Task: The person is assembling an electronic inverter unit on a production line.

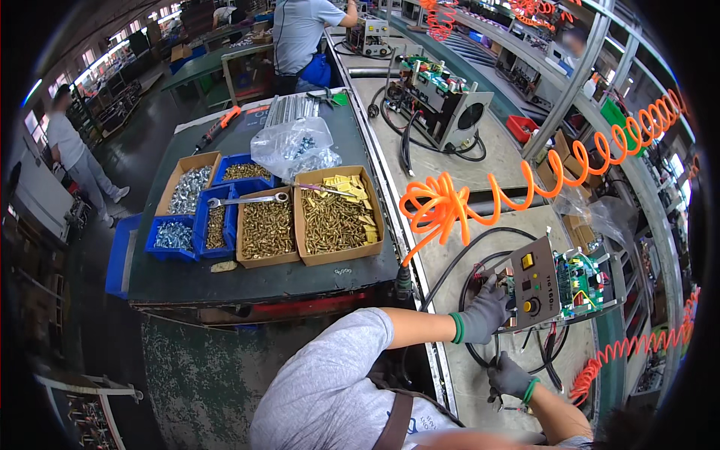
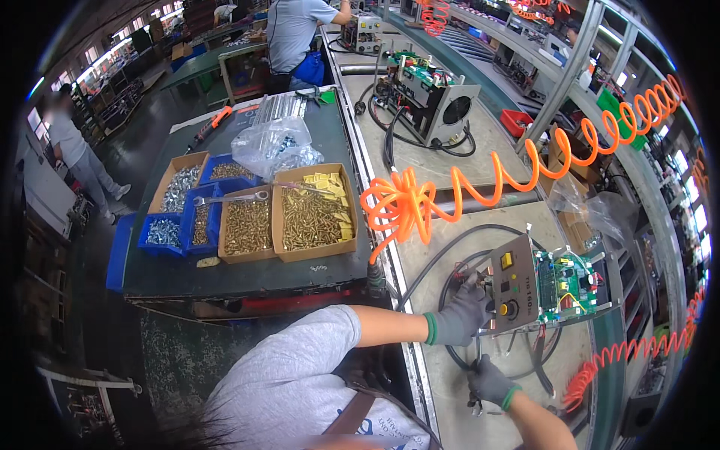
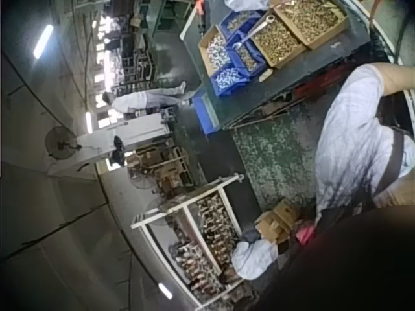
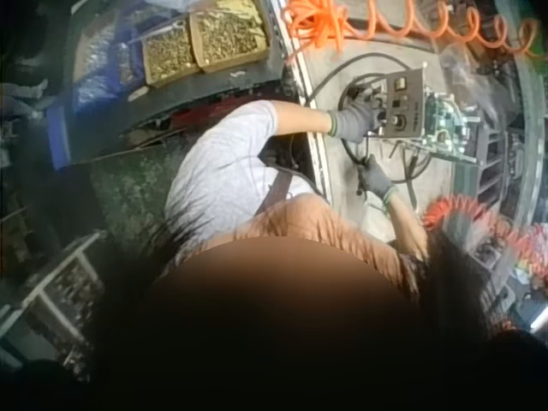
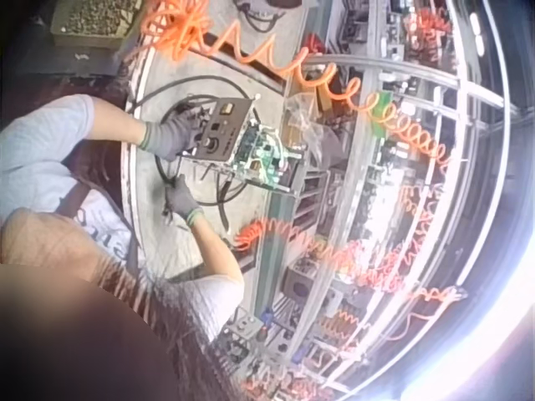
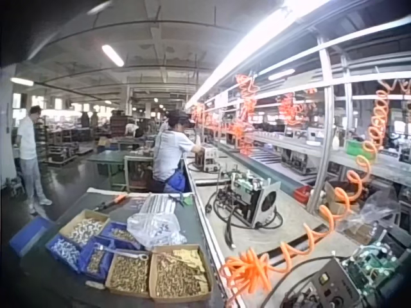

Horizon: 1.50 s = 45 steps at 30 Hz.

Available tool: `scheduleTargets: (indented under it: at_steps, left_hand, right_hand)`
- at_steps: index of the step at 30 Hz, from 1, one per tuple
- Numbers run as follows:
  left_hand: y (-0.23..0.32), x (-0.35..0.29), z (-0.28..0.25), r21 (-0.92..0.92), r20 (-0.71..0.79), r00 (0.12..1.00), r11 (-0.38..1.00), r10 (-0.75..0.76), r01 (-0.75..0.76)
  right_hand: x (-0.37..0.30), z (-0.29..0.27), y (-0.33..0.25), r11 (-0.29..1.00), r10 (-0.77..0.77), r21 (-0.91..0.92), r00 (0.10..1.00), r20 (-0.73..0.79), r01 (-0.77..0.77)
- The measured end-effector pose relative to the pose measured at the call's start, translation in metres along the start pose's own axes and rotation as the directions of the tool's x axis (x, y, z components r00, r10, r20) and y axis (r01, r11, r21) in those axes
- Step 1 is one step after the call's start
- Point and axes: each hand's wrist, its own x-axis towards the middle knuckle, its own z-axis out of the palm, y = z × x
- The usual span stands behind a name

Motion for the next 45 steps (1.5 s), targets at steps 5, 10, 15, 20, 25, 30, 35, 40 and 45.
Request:
scheduleTargets:
  at_steps: [5,10,15,20,25,30,35,40,45]
  left_hand:
    - [-0.001,0.001,0.007,-0.021,0.017,1.000,1.000,0.018,-0.018]
    - [0.006,-0.001,0.013,0.038,-0.190,0.981,0.998,0.048,-0.041]
    - [-0.004,0.001,0.008,0.001,-0.228,0.973,1.000,0.030,-0.031]
    - [0.001,0.007,-0.005,0.125,-0.016,1.000,0.992,-0.017,0.019]
    - [-0.001,-0.005,0.010,0.093,0.009,0.998,0.994,-0.066,0.065]
    - [0.017,-0.069,0.017,-0.256,-0.421,0.891,0.965,-0.168,0.061]
    - [0.030,-0.183,0.077,-0.674,-0.377,0.592,0.649,-0.712,0.352]
    - [0.015,-0.201,0.094,-0.870,0.411,0.734,0.007,-0.540,0.493]
    - [0.045,-0.168,0.011,-0.882,0.471,0.834,-0.158,-0.288,0.444]
  right_hand:
    - [0.006,0.022,0.005,0.956,-0.260,-0.172,0.956,-0.135,0.236]
    - [0.002,0.013,0.008,0.985,-0.071,-0.165,0.993,-0.097,0.054]
    - [0.008,0.016,-0.001,0.955,-0.212,-0.243,0.965,-0.157,0.170]
    - [-0.002,0.003,-0.017,0.997,-0.037,-0.074,0.997,-0.068,0.032]
    - [-0.005,0.020,-0.018,0.990,-0.126,0.036,0.976,-0.177,0.134]
    - [-0.001,0.057,0.018,0.790,-0.076,0.497,0.862,-0.500,0.358]
    - [-0.046,0.088,0.034,0.609,-0.074,0.657,0.856,-0.511,0.445]
    - [-0.073,0.087,0.084,0.644,-0.156,0.442,0.673,-0.723,0.625]
    - [-0.097,0.077,0.121,0.747,0.085,0.392,0.508,-0.857,0.536]
